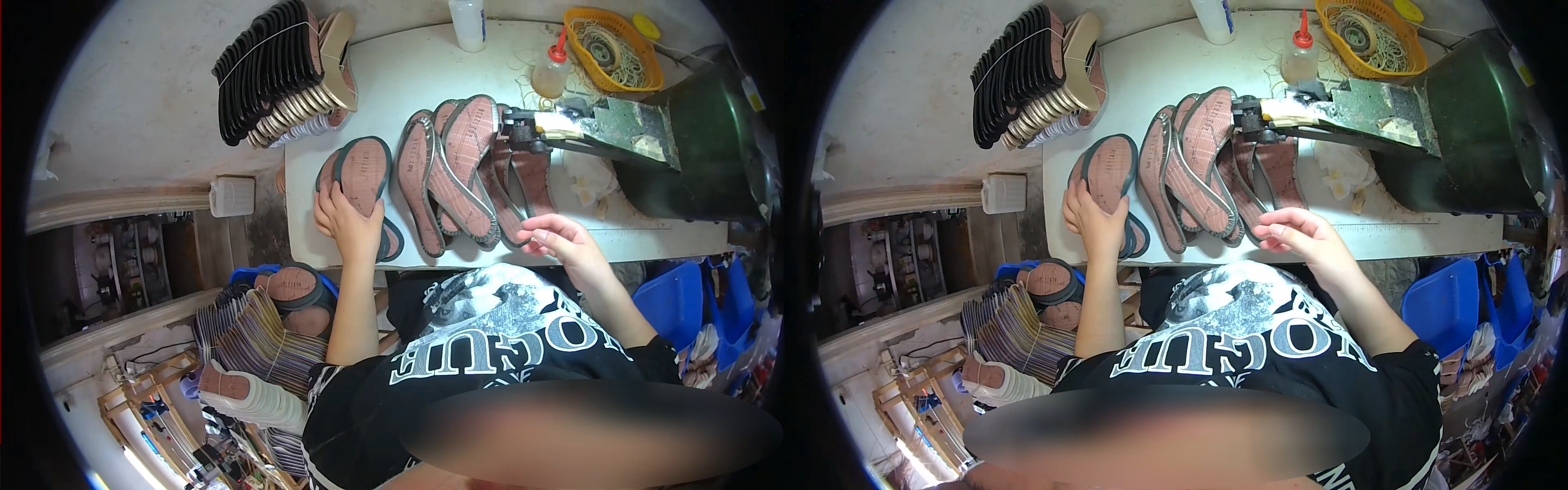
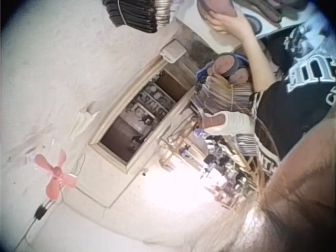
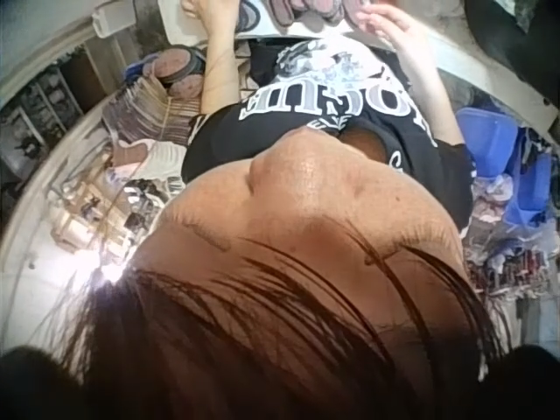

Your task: Checking and assembling shoe soles and uppers in a manufacturing environment.

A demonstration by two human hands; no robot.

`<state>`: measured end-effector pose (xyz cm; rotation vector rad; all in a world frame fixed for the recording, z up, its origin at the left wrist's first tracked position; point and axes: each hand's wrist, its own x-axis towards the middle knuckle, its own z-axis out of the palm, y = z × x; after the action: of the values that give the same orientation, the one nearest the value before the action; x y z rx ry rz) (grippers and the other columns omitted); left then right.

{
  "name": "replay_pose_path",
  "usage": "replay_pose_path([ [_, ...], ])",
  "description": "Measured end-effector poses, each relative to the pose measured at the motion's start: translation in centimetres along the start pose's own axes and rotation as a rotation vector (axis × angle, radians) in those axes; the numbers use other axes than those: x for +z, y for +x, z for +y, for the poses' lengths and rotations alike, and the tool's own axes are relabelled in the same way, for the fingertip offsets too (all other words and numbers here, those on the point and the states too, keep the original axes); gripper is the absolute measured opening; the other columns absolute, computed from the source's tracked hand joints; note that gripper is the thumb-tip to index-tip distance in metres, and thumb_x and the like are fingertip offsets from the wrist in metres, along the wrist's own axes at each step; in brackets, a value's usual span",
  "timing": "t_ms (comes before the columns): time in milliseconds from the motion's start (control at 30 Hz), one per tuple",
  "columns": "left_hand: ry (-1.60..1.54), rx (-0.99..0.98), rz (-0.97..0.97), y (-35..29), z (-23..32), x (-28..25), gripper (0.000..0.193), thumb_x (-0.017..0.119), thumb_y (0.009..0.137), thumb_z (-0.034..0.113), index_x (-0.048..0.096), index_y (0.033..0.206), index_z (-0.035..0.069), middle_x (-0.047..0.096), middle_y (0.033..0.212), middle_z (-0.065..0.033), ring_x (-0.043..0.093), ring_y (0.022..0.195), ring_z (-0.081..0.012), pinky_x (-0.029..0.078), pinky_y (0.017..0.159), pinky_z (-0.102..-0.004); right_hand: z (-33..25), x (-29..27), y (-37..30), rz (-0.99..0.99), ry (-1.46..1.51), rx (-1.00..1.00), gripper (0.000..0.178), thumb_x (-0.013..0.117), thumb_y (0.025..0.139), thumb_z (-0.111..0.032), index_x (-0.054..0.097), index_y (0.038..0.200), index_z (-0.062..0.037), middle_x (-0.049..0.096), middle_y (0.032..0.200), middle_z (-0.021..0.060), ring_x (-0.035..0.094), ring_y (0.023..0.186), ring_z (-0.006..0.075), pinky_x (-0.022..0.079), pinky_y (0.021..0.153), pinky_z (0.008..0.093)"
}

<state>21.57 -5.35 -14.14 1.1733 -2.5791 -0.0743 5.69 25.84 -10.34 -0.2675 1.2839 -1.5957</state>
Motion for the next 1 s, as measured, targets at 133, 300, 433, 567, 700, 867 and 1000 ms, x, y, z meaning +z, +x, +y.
replay_pose_path([
  [133, -0.104, -0.015, 0.017, 0.1, 2.0, -3.0, 0.079, 0.079, 0.068, 0.019, 0.036, 0.129, -0.006, 0.04, 0.134, -0.0242, 0.033, 0.13, -0.0361, 0.029, 0.106, -0.0438, -1.2, 1.7, 0.5, -0.035, -0.023, 0.006, 0.028, 0.057, 0.094, -0.021, 0.059, 0.114, -0.0016, 0.067, 0.104, 0.0084, 0.06, 0.092, 0.0112, 0.046, 0.085, 0.0257],
  [300, -1.321, -0.06, -0.007, 0.3, 7.5, -7.0, 0.076, 0.082, 0.071, 0.012, 0.033, 0.127, -0.002, 0.05, 0.119, -0.0149, 0.053, 0.11, -0.0254, 0.041, 0.097, -0.0356, -2.7, 2.2, 1.6, -0.142, -0.053, -0.018, 0.031, 0.06, 0.092, -0.019, 0.057, 0.118, -0.0025, 0.065, 0.108, 0.0081, 0.058, 0.096, 0.0115, 0.046, 0.085, 0.0263],
  [433, -1.726, -0.106, -0.13, -1.1, 13.7, -7.9, 0.067, 0.079, 0.077, 0.018, 0.036, 0.124, -0.002, 0.051, 0.12, -0.0122, 0.051, 0.109, -0.0186, 0.037, 0.099, -0.0316, -4.3, 6.3, 4.1, -0.102, -0.206, -0.466, 0.053, 0.071, 0.084, -0.017, 0.046, 0.13, -0.0046, 0.055, 0.122, 0.0086, 0.053, 0.104, 0.0123, 0.045, 0.087, 0.0251],
  [567, -1.928, -0.043, -0.446, 0.3, 14.6, -8.1, 0.048, 0.062, 0.092, 0.03, 0.047, 0.123, -0.004, 0.059, 0.117, -0.0121, 0.056, 0.108, -0.0181, 0.041, 0.097, -0.0325, -6.6, 6.3, 4.3, -0.051, -0.111, -0.627, 0.042, 0.07, 0.084, -0.013, 0.054, 0.121, -0.0018, 0.062, 0.106, 0.0056, 0.055, 0.09, 0.0087, 0.047, 0.08, 0.0252],
  [700, -1.816, -0.081, -0.602, 2.8, 16.8, -9.8, 0.04, 0.059, 0.093, 0.024, 0.05, 0.12, -0.004, 0.062, 0.11, -0.0131, 0.062, 0.098, -0.019, 0.05, 0.087, -0.0323, -8.5, 3.5, 2.9, -0.256, -0.108, -0.372, 0.038, 0.065, 0.088, -0.013, 0.056, 0.122, 0.0006, 0.064, 0.108, 0.0057, 0.056, 0.095, 0.0077, 0.047, 0.085, 0.026],
  [867, -2.036, -0.107, -0.957, 3.1, 19.0, -9.1, 0.039, 0.06, 0.089, 0.014, 0.051, 0.121, -0.006, 0.063, 0.108, -0.0132, 0.063, 0.095, -0.0186, 0.051, 0.084, -0.0299, -6.4, 1.0, 4.6, -0.408, 0.392, -0.359, 0.045, 0.068, 0.087, -0.025, 0.054, 0.12, 0.003, 0.062, 0.114, 0.0112, 0.061, 0.104, 0.0188, 0.05, 0.089, 0.0327],
  [1000, -1.993, -0.07, -0.858, 2.1, 19.8, -8.2, 0.035, 0.058, 0.089, 0.012, 0.053, 0.12, -0.005, 0.063, 0.107, -0.0119, 0.063, 0.093, -0.0163, 0.05, 0.084, -0.0292, -7.0, -0.1, 4.8, -0.311, 0.298, -0.377, 0.03, 0.068, 0.087, -0.015, 0.061, 0.109, 0.0036, 0.067, 0.1, 0.0104, 0.065, 0.088, 0.0159, 0.054, 0.077, 0.0281],
])
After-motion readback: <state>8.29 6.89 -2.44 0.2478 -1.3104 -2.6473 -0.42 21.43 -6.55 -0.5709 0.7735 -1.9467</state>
